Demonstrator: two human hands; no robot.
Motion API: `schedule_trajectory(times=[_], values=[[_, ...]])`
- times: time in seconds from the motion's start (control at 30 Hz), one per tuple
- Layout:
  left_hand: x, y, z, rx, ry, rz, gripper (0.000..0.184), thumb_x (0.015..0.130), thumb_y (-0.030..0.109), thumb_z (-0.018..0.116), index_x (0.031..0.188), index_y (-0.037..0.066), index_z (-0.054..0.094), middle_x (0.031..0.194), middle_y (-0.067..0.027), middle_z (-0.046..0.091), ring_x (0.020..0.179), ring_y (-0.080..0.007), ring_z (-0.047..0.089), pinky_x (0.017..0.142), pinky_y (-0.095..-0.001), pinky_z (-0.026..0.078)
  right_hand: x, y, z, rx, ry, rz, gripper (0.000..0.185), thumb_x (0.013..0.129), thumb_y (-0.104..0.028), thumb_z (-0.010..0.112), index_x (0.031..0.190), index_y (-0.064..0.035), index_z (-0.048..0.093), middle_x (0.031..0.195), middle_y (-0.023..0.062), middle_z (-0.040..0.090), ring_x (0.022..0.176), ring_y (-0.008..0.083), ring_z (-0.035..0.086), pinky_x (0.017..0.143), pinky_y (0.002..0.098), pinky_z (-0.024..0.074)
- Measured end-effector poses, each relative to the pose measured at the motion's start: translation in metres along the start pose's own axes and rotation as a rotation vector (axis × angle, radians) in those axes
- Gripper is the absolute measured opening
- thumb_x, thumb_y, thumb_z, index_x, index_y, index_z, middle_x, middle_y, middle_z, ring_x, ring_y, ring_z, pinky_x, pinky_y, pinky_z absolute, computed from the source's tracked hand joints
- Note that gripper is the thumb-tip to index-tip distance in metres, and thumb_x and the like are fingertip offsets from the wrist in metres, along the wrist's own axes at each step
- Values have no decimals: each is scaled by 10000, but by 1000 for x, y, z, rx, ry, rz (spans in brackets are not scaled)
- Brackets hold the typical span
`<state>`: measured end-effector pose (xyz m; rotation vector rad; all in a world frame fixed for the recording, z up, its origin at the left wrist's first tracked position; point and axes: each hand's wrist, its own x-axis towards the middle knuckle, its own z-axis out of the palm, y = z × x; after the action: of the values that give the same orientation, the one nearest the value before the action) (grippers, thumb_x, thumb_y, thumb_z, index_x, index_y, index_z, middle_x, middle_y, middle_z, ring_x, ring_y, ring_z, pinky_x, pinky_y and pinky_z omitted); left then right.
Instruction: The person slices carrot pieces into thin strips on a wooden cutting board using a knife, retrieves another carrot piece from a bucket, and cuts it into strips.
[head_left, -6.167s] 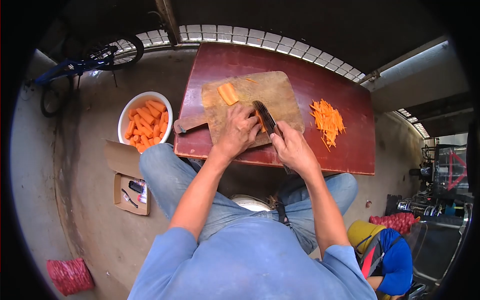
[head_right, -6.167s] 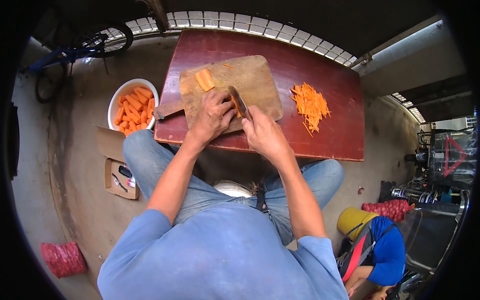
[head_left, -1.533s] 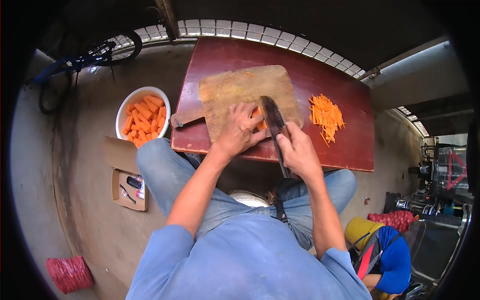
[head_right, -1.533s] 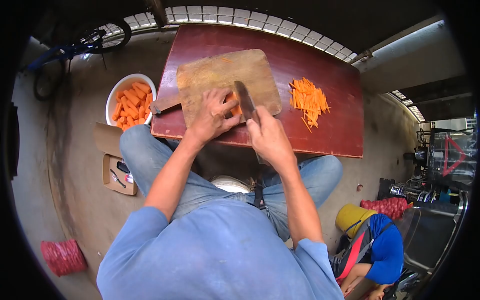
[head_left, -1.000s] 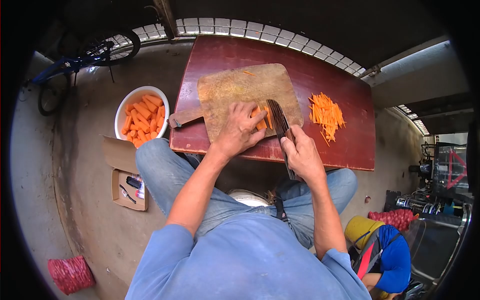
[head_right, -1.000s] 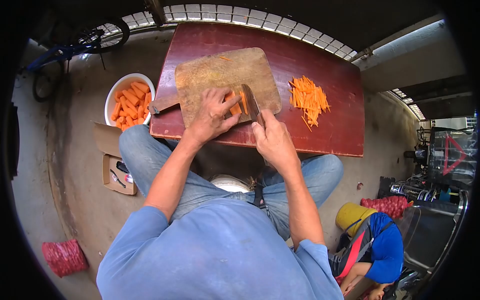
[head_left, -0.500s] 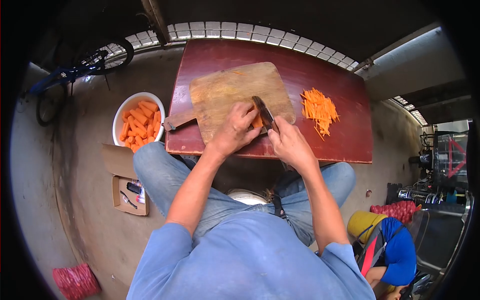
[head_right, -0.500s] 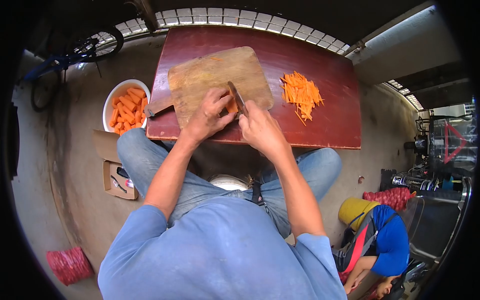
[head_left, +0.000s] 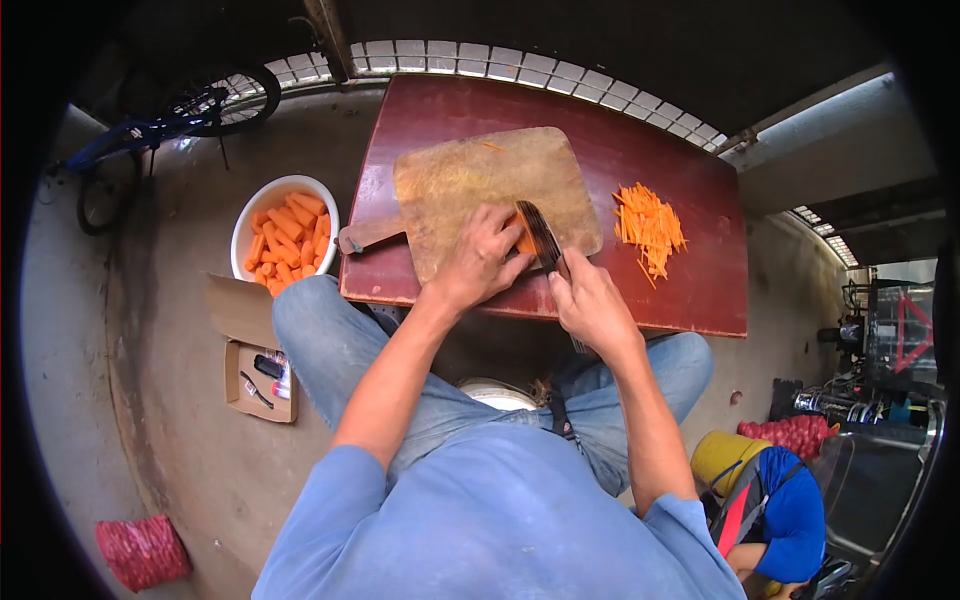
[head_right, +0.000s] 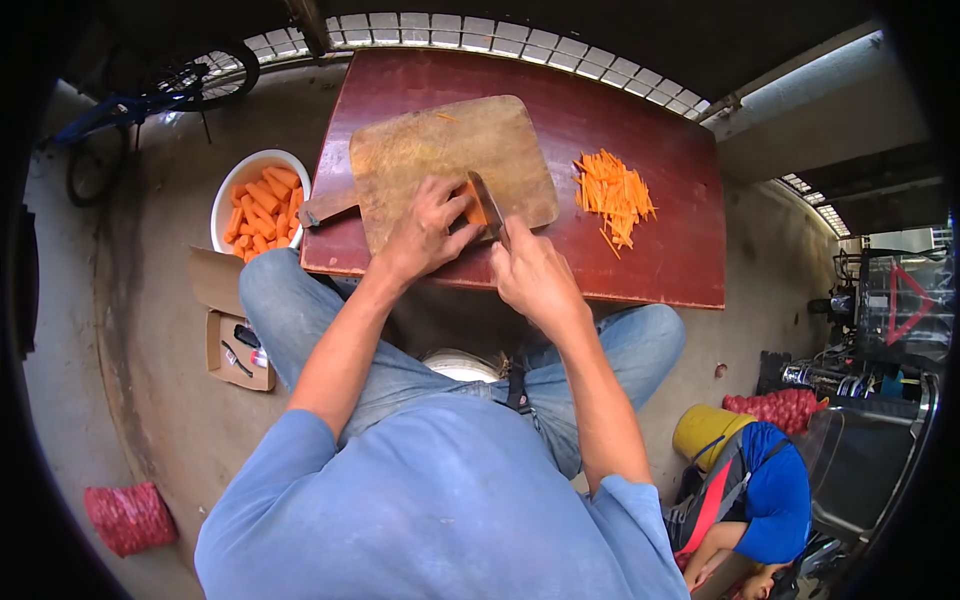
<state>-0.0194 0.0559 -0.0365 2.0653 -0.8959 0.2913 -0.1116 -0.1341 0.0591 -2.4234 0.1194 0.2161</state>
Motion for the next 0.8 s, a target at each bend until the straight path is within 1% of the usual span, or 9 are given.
schedule_trajectory(times=[0.13, 0.23, 0.33, 0.53, 0.67, 0.73, 0.8], values=[[2, 2, 1, 9, 24, 26, 428, 796, 105, 900, 1171, -49, 763, 1376, -247, 686, 1254, -432, 633, 1083, -498, 543, 15, 1, -1, -9, 2, -61, 237, 1065, -203, 608, 1190, -5, 569, 1076, 384, 711, 1049, 619, 661, 881, 686, 498], [4, 2, -3, -5, 31, 22, 414, 797, 98, 893, 1162, -48, 763, 1376, -245, 683, 1240, -432, 633, 1076, -500, 544, 6, -3, -4, 28, 92, -78, 219, 1057, -161, 625, 1125, 39, 568, 969, 354, 682, 986, 605, 650, 831, 626, 504], [1, 3, -2, -22, 27, -1, 393, 808, 93, 881, 1161, -37, 768, 1373, -239, 682, 1229, -428, 633, 1070, -499, 544, -3, -11, -10, 25, -37, 36, 241, 1064, -206, 608, 1176, 3, 567, 1066, 399, 703, 1072, 615, 656, 890, 680, 499], [8, 9, -5, -3, 11, 6, 359, 827, 100, 871, 1157, -3, 778, 1358, -224, 685, 1220, -423, 630, 1057, -494, 541, 14, 3, 6, 7, 41, -79, 248, 1065, -208, 606, 1177, 10, 566, 989, 380, 709, 1053, 614, 661, 888, 676, 495], [4, 5, -2, -20, 47, 25, 346, 829, 102, 868, 1150, 6, 783, 1347, -215, 683, 1228, -419, 626, 1068, -492, 536, 7, -8, -8, 8, -18, -31, 258, 1063, -208, 609, 1191, 10, 558, 1011, 382, 708, 1059, 608, 666, 884, 671, 499], [2, 5, -2, -35, 44, -10, 332, 831, 105, 867, 1139, 11, 785, 1344, -211, 682, 1231, -417, 625, 1075, -490, 535, -1, -12, -12, 15, -64, 23, 265, 1061, -208, 612, 1198, 12, 561, 1044, 388, 705, 1068, 603, 668, 884, 663, 504], [5, 4, -2, -40, 43, -12, 320, 833, 108, 868, 1128, 15, 788, 1341, -207, 681, 1236, -414, 623, 1079, -488, 536, 1, -5, -4, 19, -40, 18, 258, 1060, -208, 609, 1182, 16, 571, 1039, 387, 703, 1055, 603, 667, 880, 659, 505]])
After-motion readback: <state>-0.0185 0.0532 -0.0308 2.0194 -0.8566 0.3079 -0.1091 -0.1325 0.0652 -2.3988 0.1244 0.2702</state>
